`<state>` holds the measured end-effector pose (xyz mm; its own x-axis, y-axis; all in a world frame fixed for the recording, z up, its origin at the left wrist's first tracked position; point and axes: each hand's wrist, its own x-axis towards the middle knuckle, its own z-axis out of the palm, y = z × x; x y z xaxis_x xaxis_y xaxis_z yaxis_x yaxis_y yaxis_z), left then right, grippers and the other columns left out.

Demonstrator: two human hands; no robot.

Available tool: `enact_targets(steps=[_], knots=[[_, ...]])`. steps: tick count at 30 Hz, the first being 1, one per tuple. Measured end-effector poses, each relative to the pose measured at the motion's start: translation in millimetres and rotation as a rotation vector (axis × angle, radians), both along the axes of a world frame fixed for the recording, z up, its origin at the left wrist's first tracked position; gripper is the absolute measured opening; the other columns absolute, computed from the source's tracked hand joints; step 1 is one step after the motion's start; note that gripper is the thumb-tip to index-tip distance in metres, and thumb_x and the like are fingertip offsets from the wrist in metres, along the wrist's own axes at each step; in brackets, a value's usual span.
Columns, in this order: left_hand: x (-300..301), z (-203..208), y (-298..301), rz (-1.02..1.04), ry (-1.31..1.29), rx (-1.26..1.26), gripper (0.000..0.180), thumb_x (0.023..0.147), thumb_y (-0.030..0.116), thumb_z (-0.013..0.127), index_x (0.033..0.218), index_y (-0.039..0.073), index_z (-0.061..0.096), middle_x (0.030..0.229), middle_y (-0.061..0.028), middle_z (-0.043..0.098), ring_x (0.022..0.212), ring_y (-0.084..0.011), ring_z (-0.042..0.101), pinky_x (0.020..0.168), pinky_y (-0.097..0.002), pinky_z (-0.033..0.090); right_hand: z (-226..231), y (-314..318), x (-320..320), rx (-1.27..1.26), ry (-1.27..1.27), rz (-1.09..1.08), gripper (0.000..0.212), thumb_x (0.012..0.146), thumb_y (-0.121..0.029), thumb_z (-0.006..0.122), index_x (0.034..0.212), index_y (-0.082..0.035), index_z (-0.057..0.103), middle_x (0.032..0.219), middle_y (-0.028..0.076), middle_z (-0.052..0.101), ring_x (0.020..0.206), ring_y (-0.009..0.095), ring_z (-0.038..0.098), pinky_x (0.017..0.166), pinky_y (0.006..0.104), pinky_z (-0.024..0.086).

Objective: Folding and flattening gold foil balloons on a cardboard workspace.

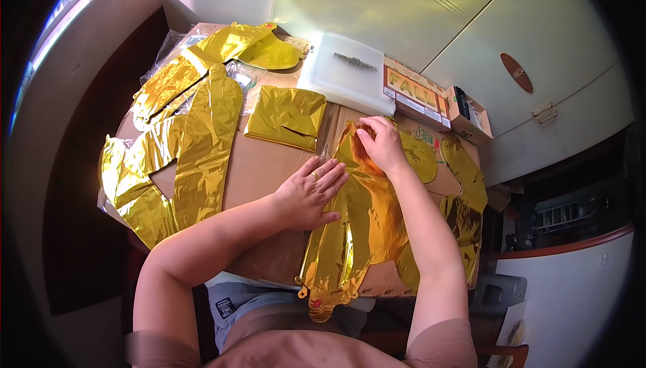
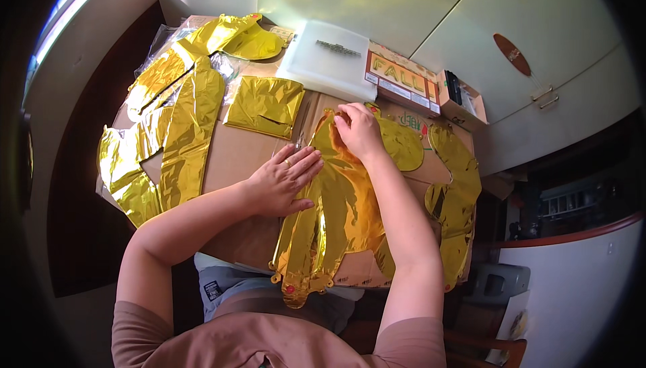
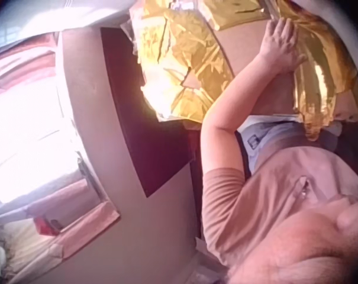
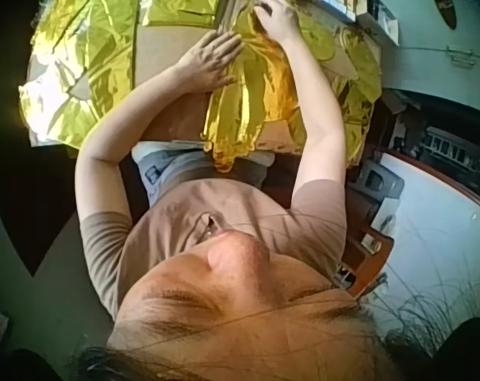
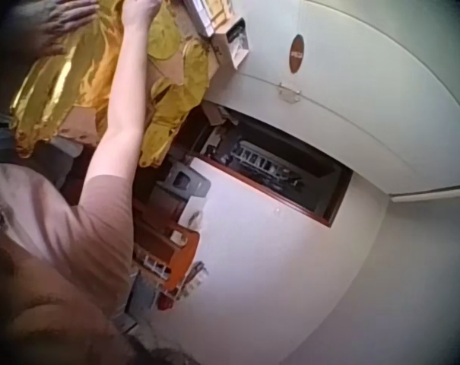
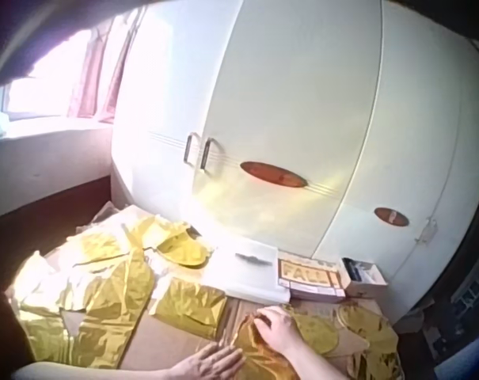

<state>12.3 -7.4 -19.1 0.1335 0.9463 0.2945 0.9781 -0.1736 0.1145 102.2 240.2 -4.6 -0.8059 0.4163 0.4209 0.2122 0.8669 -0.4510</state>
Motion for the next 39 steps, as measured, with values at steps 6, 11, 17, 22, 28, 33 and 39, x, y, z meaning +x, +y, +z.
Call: enact_targets(steps=[6,11,17,22,28,33,39], knots=[[-1.1,-1.7,-0.1,-0.003,-0.014,0.000,0.082,0.094,0.059,0.050,0.150,0.000,0.038,0.156,-0.0189,0.038,0.147,-0.0321,0.032,0.121,-0.0502,0.020,12.8,-14.5,-15.4,0.104,-0.194,-0.163,0.040,0.078,-0.041,0.078,0.099,-0.007,0.073,0.109,0.013,0.066,0.108,0.032,0.060,0.098,0.0436,0.045],[-1.3,-1.5,0.5,-0.010,-0.026,-0.012,0.082,0.095,0.059,0.049,0.151,0.000,0.036,0.157,-0.0188,0.036,0.148,-0.0319,0.030,0.122,-0.0500,0.018,25.9,-18.3,-30.9,0.091,-0.349,-0.331,0.046,0.072,-0.046,0.079,0.094,-0.006,0.072,0.110,0.015,0.067,0.110,0.034,0.061,0.099,0.0448,0.045],[-2.7,-1.1,0.1,-0.011,-0.059,-0.010,0.082,0.096,0.059,0.047,0.152,0.000,0.035,0.158,-0.0194,0.035,0.149,-0.0326,0.029,0.122,-0.0501,0.017,41.6,-25.2,-58.3,0.099,-0.568,-0.401,0.043,0.071,-0.041,0.077,0.078,0.001,0.072,0.097,0.020,0.073,0.094,0.036,0.069,0.089,0.0435,0.054],[-2.9,-1.3,1.0,-0.020,-0.066,-0.012,0.083,0.097,0.061,0.046,0.152,0.001,0.034,0.158,-0.0199,0.035,0.149,-0.0330,0.028,0.122,-0.0501,0.016,42.8,-6.4,-66.6,-0.106,-0.613,-0.328,0.037,0.071,-0.035,0.079,0.079,0.001,0.072,0.088,0.019,0.074,0.083,0.032,0.070,0.080,0.0393,0.055],[-1.3,-0.8,0.5,-0.012,-0.055,-0.015,0.084,0.096,0.061,0.048,0.152,0.001,0.034,0.158,-0.0198,0.035,0.149,-0.0334,0.028,0.122,-0.0501,0.016,40.1,12.8,-60.5,-0.372,-0.488,-0.201,0.036,0.073,-0.031,0.083,0.088,0.001,0.075,0.086,0.020,0.074,0.081,0.029,0.072,0.078,0.0378,0.055],[-1.3,1.1,0.0,-0.006,-0.046,-0.031,0.084,0.095,0.060,0.049,0.152,0.001,0.034,0.158,-0.0201,0.035,0.149,-0.0332,0.028,0.122,-0.0503,0.017,43.2,18.4,-55.0,-0.461,-0.497,-0.130,0.029,0.073,-0.026,0.084,0.086,-0.001,0.075,0.084,0.017,0.074,0.079,0.027,0.072,0.077,0.0367,0.055],[-1.8,0.5,-0.8,-0.002,-0.049,-0.032,0.084,0.095,0.060,0.050,0.152,0.001,0.034,0.158,-0.0200,0.035,0.149,-0.0332,0.029,0.122,-0.0504,0.017,46.9,3.6,-57.1,-0.213,-0.533,-0.054,0.022,0.071,-0.018,0.082,0.084,-0.003,0.073,0.087,0.015,0.074,0.083,0.028,0.071,0.079,0.0368,0.055]])
